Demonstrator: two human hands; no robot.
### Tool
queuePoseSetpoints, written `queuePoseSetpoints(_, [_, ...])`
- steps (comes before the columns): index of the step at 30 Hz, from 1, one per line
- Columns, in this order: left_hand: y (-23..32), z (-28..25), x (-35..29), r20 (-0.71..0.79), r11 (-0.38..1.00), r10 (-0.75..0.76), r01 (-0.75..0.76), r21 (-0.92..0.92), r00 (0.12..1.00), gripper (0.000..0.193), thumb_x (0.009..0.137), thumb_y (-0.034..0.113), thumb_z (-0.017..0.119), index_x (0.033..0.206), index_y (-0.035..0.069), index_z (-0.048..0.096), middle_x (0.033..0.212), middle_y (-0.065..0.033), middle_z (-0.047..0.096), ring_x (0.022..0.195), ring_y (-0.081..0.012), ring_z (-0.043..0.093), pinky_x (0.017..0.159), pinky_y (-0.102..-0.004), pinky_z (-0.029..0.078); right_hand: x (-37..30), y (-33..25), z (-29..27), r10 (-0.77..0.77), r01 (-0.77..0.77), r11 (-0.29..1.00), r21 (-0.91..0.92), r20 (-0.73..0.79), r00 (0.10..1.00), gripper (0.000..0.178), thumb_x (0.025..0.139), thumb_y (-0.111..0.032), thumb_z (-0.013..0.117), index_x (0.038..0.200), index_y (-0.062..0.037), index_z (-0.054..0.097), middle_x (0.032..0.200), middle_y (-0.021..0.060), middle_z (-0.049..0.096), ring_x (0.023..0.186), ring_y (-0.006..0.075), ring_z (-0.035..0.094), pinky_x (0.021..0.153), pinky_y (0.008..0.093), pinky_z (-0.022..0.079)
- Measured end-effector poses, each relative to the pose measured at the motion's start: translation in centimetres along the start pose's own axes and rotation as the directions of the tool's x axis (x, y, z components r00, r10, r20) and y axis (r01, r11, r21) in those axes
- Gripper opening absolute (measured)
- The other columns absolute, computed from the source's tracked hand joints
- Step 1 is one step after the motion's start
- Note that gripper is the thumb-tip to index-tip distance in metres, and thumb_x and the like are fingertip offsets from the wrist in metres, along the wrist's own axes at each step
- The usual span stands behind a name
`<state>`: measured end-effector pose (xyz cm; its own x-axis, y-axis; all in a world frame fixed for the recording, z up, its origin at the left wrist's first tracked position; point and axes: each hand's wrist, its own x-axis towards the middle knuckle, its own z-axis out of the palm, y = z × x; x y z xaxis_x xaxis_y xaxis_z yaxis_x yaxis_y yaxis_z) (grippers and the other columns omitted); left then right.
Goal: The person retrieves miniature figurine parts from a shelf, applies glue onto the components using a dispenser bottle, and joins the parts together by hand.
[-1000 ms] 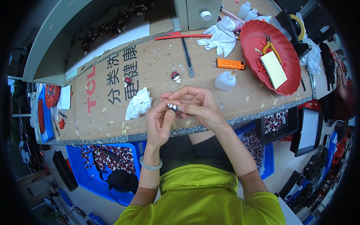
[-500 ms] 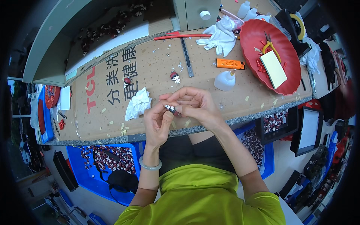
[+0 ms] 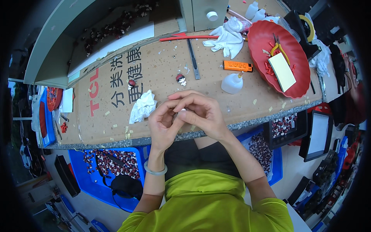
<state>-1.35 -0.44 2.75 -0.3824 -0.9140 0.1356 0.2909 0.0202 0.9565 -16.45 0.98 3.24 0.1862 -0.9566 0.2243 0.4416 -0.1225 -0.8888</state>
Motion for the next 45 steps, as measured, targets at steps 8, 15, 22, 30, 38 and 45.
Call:
queuePoseSetpoints(8, [-0.5, -0.1, 0.2, -0.116, 0.972, 0.146, -0.121, 0.2, 0.983, 0.03, 0.075, -0.002, 0.074, 0.103, -0.003, 0.063, 0.095, -0.0047, 0.051, 0.083, -0.0113, 0.05, 0.075, -0.0231, 0.043, -0.3, 0.8, -0.4, -0.02, 0.026, 0.999, 0.036, -0.163, 0.986, 0.017, 0.089, 0.004, 0.059, 0.106, 0.0062, 0.058, 0.119, 0.0167, 0.056, 0.106, 0.0182, 0.058, 0.095, 0.0324, 0.047])
queuePoseSetpoints(15, [-0.3, 0.1, 0.3, -0.138, 0.979, 0.134, -0.109, 0.172, 0.981, 0.029, 0.076, -0.003, 0.073, 0.104, -0.003, 0.063, 0.099, -0.0057, 0.052, 0.085, -0.0115, 0.051, 0.076, -0.0227, 0.043, -0.3, 0.5, -0.1, -0.016, 0.023, 0.999, 0.045, -0.158, 0.987, 0.017, 0.089, 0.006, 0.057, 0.106, 0.0066, 0.057, 0.118, 0.0167, 0.056, 0.108, 0.0188, 0.058, 0.097, 0.0329, 0.047])
queuePoseSetpoints(22, [-0.2, 0.4, 0.1, -0.128, 0.999, 0.011, -0.016, -0.041, 0.992, 0.026, 0.085, -0.004, 0.065, 0.11, -0.006, 0.058, 0.102, -0.0119, 0.064, 0.09, -0.0137, 0.061, 0.08, -0.0251, 0.05, -2.9, -0.6, -0.9, -0.812, 0.221, 0.361, -0.906, -0.189, 0.552, 0.037, 0.08, 0.006, 0.062, 0.115, 0.0032, 0.052, 0.12, 0.0187, 0.056, 0.104, 0.0237, 0.058, 0.09, 0.0314, 0.044])
queuePoseSetpoints(30, [-0.3, 0.2, 0.1, -0.103, 0.999, 0.019, -0.016, 0.034, 0.994, 0.025, 0.087, -0.003, 0.063, 0.111, -0.006, 0.058, 0.099, -0.0126, 0.065, 0.087, -0.0144, 0.064, 0.077, -0.0247, 0.052, -2.5, -2.6, -4.9, -0.296, -0.195, 0.719, -0.668, -0.547, 0.783, 0.054, 0.084, -0.003, 0.067, 0.132, 0.0053, 0.045, 0.126, 0.0162, 0.056, 0.111, 0.0198, 0.056, 0.095, 0.0296, 0.042])
queuePoseSetpoints(38, [0.1, 0.1, 0.3, -0.081, 0.999, -0.045, 0.046, 0.009, 0.996, 0.023, 0.094, 0.006, 0.056, 0.114, -0.004, 0.056, 0.1, -0.0148, 0.067, 0.083, -0.0146, 0.065, 0.07, -0.0228, 0.05, -4.2, -2.3, -3.5, -0.301, 0.006, 0.686, -0.728, -0.275, 0.913, 0.055, 0.083, -0.003, 0.068, 0.132, 0.0063, 0.045, 0.123, 0.0184, 0.058, 0.105, 0.0202, 0.06, 0.091, 0.032, 0.047])
queuePoseSetpoints(45, [0.4, -0.3, 0.5, -0.097, 0.998, -0.036, 0.031, -0.055, 0.995, 0.022, 0.095, 0.008, 0.054, 0.114, -0.004, 0.054, 0.101, -0.0152, 0.067, 0.084, -0.0158, 0.065, 0.072, -0.0241, 0.049, -3.7, -1.4, -3.0, -0.412, 0.211, 0.683, -0.7, -0.13, 0.902, 0.043, 0.073, -0.006, 0.08, 0.105, 0.0027, 0.052, 0.098, 0.0193, 0.067, 0.091, 0.0237, 0.066, 0.08, 0.0331, 0.053])
